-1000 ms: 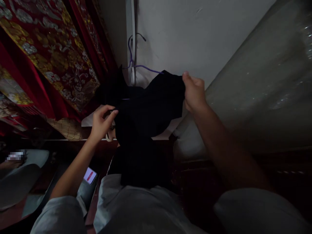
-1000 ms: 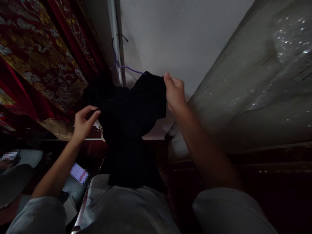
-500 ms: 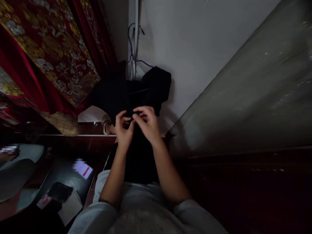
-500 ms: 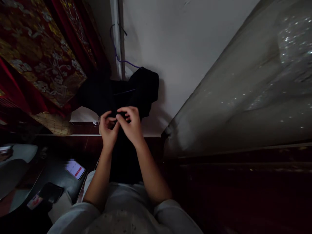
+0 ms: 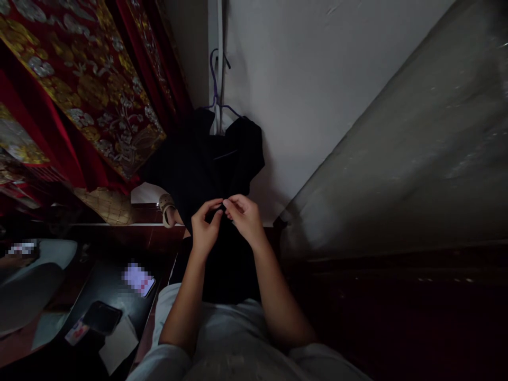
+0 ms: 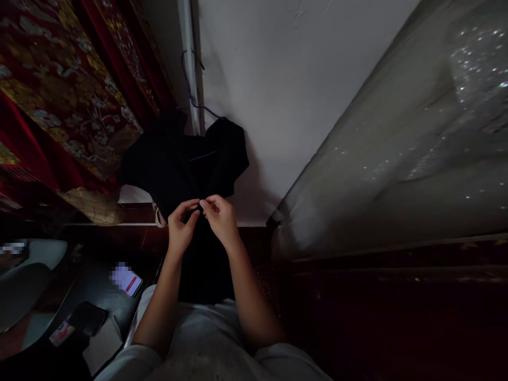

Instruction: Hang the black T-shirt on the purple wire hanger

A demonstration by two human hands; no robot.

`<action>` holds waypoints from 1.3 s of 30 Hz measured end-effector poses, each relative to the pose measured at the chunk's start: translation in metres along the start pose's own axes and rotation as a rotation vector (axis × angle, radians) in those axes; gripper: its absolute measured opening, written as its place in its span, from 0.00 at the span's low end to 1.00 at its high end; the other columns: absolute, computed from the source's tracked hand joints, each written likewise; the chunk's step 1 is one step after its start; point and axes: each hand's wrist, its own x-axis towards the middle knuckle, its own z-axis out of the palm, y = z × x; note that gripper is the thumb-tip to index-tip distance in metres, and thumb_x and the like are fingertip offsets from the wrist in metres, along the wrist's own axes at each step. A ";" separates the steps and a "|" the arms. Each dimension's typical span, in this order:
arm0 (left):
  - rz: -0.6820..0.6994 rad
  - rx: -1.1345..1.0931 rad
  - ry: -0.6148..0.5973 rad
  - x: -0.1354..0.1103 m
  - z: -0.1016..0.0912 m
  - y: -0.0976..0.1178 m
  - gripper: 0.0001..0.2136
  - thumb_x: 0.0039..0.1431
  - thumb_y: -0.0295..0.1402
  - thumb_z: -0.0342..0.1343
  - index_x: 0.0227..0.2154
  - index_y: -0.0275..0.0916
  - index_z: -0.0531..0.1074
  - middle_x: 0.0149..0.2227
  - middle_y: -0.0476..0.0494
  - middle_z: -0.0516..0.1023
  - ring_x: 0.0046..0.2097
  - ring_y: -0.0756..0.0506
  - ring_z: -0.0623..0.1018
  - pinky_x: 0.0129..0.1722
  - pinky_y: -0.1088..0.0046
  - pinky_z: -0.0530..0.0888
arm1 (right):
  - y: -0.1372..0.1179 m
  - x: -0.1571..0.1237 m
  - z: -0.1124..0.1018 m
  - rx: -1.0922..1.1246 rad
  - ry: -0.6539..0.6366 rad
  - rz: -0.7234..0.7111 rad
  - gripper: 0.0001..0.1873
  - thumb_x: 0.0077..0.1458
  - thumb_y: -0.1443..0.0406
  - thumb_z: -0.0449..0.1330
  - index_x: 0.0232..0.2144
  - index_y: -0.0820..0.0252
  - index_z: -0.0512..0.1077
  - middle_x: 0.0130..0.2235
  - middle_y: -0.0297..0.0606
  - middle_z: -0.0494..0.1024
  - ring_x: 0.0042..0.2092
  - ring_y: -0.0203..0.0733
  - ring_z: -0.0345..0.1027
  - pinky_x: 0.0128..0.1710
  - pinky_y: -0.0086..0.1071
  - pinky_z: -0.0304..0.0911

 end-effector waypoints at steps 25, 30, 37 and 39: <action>0.159 0.261 -0.118 0.066 -0.008 -0.017 0.09 0.65 0.34 0.59 0.45 0.41 0.68 0.38 0.44 0.80 0.39 0.45 0.80 0.42 0.69 0.74 | -0.135 0.123 0.031 0.102 -0.143 -0.128 0.19 0.66 0.58 0.58 0.24 0.60 0.67 0.19 0.32 0.70 0.17 0.27 0.57 0.16 0.22 0.49; 0.512 0.390 -0.008 0.128 -0.022 0.062 0.10 0.73 0.37 0.52 0.54 0.44 0.68 0.44 0.44 0.77 0.46 0.45 0.79 0.50 0.66 0.72 | -0.114 0.099 0.026 0.064 -0.130 -0.243 0.20 0.65 0.55 0.60 0.25 0.59 0.67 0.19 0.30 0.68 0.20 0.29 0.63 0.18 0.22 0.55; 0.670 0.742 -0.153 0.158 -0.028 0.112 0.12 0.73 0.43 0.53 0.39 0.40 0.73 0.41 0.43 0.75 0.52 0.40 0.75 0.58 0.56 0.69 | -0.119 0.107 0.011 0.019 -0.109 -0.277 0.17 0.64 0.60 0.63 0.24 0.58 0.67 0.19 0.28 0.65 0.21 0.30 0.61 0.22 0.24 0.57; 0.716 0.740 -0.057 0.167 -0.039 0.119 0.14 0.74 0.45 0.50 0.40 0.40 0.71 0.43 0.43 0.75 0.51 0.42 0.74 0.58 0.59 0.68 | -0.111 0.114 0.012 -0.034 -0.108 -0.296 0.18 0.64 0.62 0.62 0.22 0.58 0.67 0.17 0.27 0.63 0.20 0.30 0.59 0.23 0.25 0.57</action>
